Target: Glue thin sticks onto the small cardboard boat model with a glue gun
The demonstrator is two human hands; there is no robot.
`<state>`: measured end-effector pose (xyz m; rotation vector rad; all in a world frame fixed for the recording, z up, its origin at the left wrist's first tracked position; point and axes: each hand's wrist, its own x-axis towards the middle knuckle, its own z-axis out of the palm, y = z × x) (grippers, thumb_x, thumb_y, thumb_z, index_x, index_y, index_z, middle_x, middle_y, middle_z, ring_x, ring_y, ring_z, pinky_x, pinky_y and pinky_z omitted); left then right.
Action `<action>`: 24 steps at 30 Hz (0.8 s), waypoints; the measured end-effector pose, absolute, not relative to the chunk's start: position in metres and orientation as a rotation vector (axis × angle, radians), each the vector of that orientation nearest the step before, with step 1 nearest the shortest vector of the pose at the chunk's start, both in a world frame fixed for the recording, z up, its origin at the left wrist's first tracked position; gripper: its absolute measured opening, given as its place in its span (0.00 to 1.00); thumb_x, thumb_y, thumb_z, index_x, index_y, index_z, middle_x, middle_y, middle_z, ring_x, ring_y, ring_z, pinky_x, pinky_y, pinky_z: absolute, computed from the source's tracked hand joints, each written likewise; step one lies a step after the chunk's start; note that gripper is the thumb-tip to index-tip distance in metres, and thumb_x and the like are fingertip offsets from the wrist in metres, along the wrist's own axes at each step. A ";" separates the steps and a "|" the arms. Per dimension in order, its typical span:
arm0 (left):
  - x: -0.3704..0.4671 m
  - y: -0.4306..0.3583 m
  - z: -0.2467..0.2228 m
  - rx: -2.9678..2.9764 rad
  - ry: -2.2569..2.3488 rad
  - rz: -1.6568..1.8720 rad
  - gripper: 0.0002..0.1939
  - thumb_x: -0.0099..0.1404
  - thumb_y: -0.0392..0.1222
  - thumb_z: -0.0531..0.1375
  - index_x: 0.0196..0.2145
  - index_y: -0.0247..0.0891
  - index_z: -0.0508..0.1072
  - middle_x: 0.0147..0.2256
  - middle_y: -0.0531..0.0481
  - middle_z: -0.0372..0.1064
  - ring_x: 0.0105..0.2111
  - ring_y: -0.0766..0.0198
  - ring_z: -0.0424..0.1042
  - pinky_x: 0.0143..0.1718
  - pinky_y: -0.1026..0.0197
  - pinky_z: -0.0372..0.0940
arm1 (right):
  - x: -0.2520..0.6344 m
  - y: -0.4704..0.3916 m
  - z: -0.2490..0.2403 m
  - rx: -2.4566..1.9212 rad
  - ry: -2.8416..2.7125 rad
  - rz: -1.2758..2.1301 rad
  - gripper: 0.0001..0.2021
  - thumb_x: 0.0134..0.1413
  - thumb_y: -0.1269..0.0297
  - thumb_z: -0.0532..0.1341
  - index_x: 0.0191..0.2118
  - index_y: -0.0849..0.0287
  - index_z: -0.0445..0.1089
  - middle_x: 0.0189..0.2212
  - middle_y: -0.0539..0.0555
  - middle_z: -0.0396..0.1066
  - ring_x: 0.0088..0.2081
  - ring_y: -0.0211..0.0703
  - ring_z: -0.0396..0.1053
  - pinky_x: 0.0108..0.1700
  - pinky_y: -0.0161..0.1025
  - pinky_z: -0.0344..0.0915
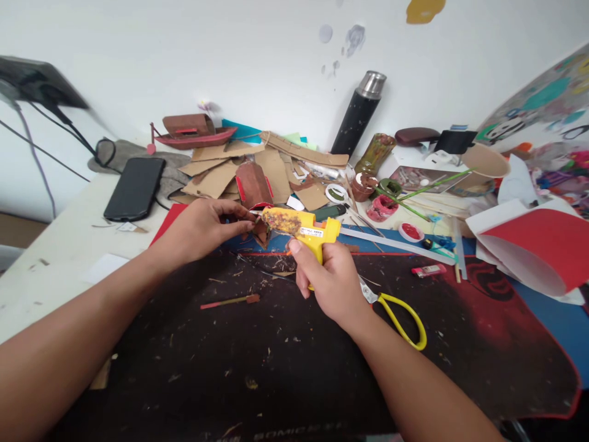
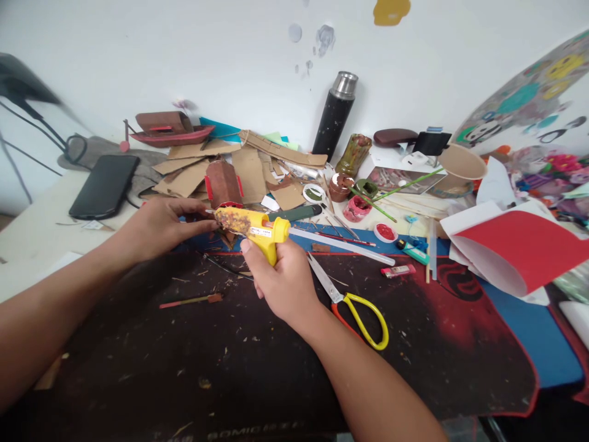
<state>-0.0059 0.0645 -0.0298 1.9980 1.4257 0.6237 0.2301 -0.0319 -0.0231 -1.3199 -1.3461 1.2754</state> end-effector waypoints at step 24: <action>-0.003 0.063 -0.031 2.018 1.458 0.607 0.15 0.61 0.56 0.65 0.38 0.46 0.85 0.35 0.51 0.83 0.34 0.56 0.78 0.41 0.57 0.71 | 0.231 -0.032 -0.021 -1.336 -1.391 1.274 0.25 0.66 0.43 0.60 0.23 0.53 0.60 0.11 0.45 0.61 0.16 0.34 0.62 0.23 0.35 0.61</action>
